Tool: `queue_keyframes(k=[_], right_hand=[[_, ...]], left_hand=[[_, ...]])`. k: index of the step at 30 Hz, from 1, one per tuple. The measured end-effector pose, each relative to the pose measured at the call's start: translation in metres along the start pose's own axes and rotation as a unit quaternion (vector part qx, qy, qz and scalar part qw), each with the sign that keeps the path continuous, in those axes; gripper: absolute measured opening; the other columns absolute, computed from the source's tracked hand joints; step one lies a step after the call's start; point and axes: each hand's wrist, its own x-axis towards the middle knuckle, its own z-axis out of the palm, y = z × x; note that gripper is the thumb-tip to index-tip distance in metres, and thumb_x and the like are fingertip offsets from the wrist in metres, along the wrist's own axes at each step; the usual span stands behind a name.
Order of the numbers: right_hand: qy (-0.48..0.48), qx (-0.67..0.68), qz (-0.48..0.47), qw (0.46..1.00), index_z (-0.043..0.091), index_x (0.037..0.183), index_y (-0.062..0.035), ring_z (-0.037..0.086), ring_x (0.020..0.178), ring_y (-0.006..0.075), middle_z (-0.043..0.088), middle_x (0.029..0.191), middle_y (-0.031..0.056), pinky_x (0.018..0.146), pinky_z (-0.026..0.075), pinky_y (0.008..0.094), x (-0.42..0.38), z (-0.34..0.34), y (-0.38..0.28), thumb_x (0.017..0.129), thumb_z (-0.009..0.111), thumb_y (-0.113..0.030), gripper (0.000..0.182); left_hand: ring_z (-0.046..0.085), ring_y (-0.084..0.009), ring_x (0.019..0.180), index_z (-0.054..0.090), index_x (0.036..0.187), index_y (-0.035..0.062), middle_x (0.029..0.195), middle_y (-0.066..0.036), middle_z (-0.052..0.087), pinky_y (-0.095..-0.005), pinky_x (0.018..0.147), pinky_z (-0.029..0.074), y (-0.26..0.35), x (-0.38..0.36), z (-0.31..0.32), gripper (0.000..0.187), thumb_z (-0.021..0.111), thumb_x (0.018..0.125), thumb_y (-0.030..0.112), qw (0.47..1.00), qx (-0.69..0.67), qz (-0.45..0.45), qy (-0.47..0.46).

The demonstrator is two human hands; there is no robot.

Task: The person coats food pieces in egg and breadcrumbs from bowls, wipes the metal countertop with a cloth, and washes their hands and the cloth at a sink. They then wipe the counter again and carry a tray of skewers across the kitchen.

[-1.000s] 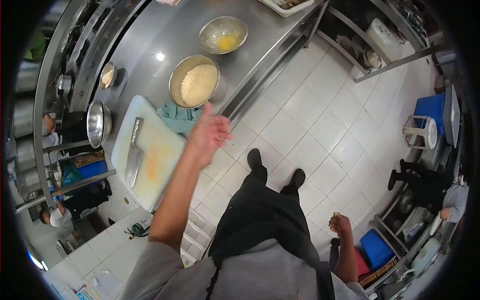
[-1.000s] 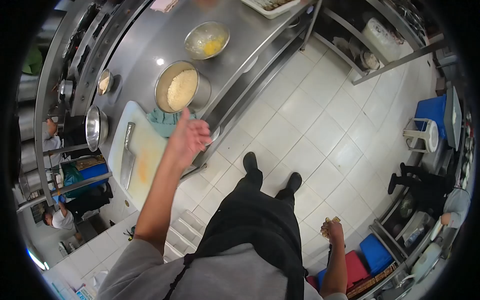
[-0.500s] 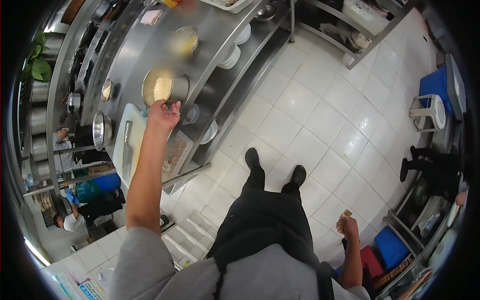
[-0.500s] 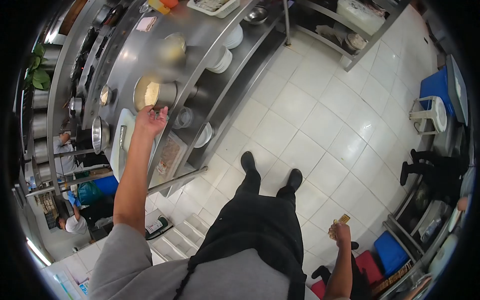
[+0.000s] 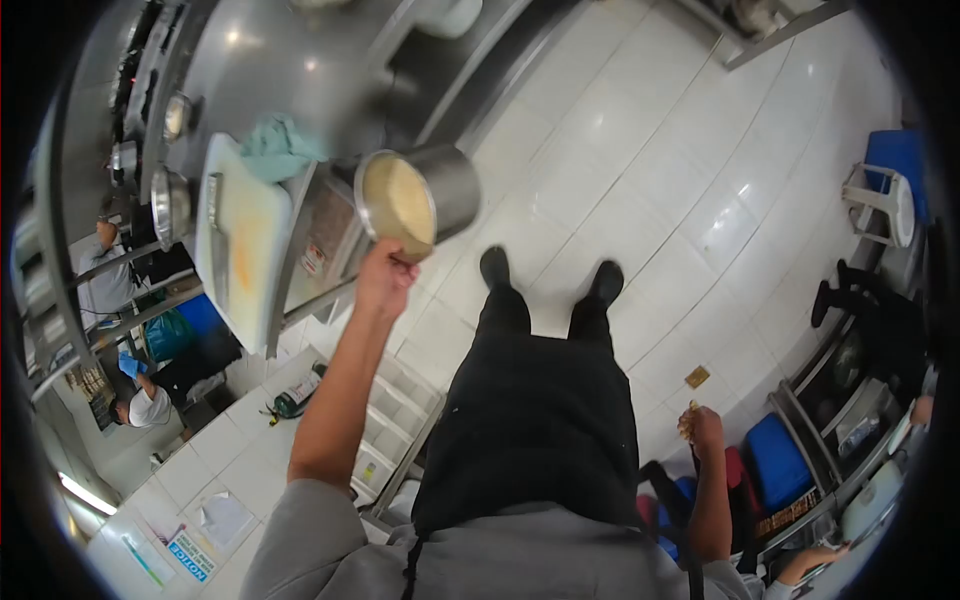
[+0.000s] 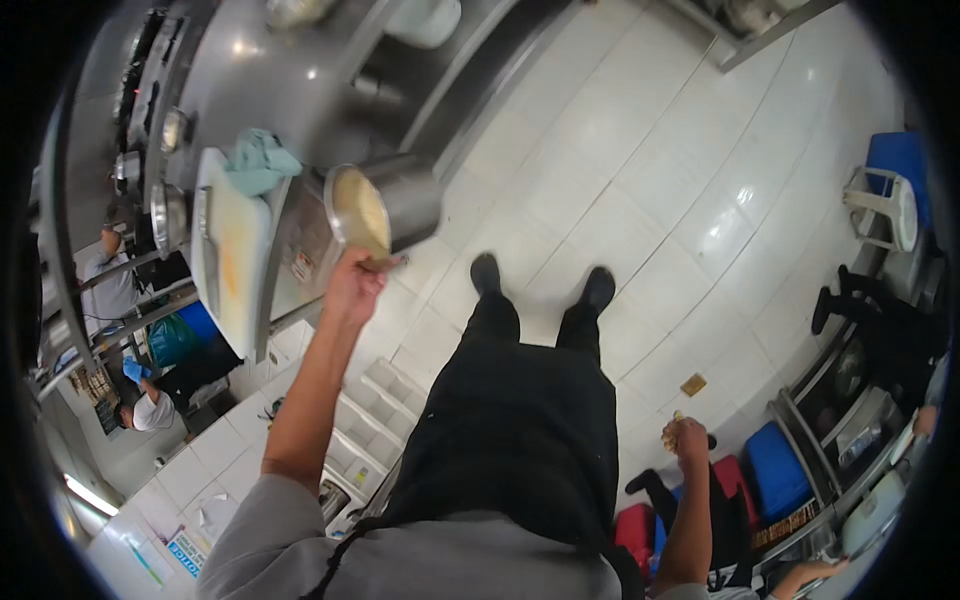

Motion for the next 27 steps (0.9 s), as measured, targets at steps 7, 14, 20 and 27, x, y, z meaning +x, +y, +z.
queue_keyframes(k=[7, 14, 20, 27], right_hand=[[0.040, -0.072, 0.177, 0.981, 0.058, 0.086, -0.0097, 0.059, 0.056, 0.0164, 0.058, 0.069, 0.0051, 0.049, 0.047, 0.0287, 0.022, 0.050, 0.075, 0.098, 0.055, -0.032, 0.025], [0.117, -0.068, 0.247, 0.960, 0.060, 0.085, -0.0112, 0.058, 0.053, 0.0165, 0.056, 0.067, 0.0031, 0.046, 0.046, 0.0327, 0.009, 0.106, 0.102, 0.095, 0.055, -0.025, 0.018], [0.132, -0.102, 0.259, 0.951, 0.057, 0.080, -0.0140, 0.046, 0.045, 0.0112, 0.048, 0.062, -0.0015, 0.039, 0.033, 0.0273, 0.023, 0.089, 0.136, 0.093, 0.050, -0.022, 0.017], [0.116, -0.061, 0.260, 0.957, 0.056, 0.080, -0.0145, 0.043, 0.043, 0.0090, 0.047, 0.061, -0.0030, 0.038, 0.030, 0.0261, 0.034, 0.120, 0.120, 0.094, 0.049, -0.022, 0.017]], left_hand=[[0.072, -0.0298, 0.100, 0.055, 0.113, -0.0045, 0.099, -0.014, 0.067, -0.0232, 0.061, 0.055, -0.195, 0.159, -0.146, 0.023, 0.051, 0.096, 0.012, 0.960, -0.014, -0.180, 0.214], [0.072, -0.0336, 0.098, 0.058, 0.114, -0.0035, 0.097, -0.016, 0.066, -0.0273, 0.060, 0.064, -0.230, 0.329, -0.307, 0.024, 0.050, 0.100, 0.014, 0.884, -0.254, -0.147, 0.363], [0.071, -0.0294, 0.090, 0.052, 0.102, 0.0033, 0.098, -0.012, 0.066, -0.0289, 0.059, 0.059, -0.204, 0.393, -0.311, 0.040, 0.067, 0.095, 0.040, 0.853, -0.287, -0.171, 0.402], [0.064, -0.0159, 0.075, 0.053, 0.104, 0.0107, 0.086, -0.001, 0.057, -0.0209, 0.054, 0.044, -0.154, 0.420, -0.290, 0.048, 0.075, 0.088, 0.051, 0.926, -0.050, -0.085, 0.365]])
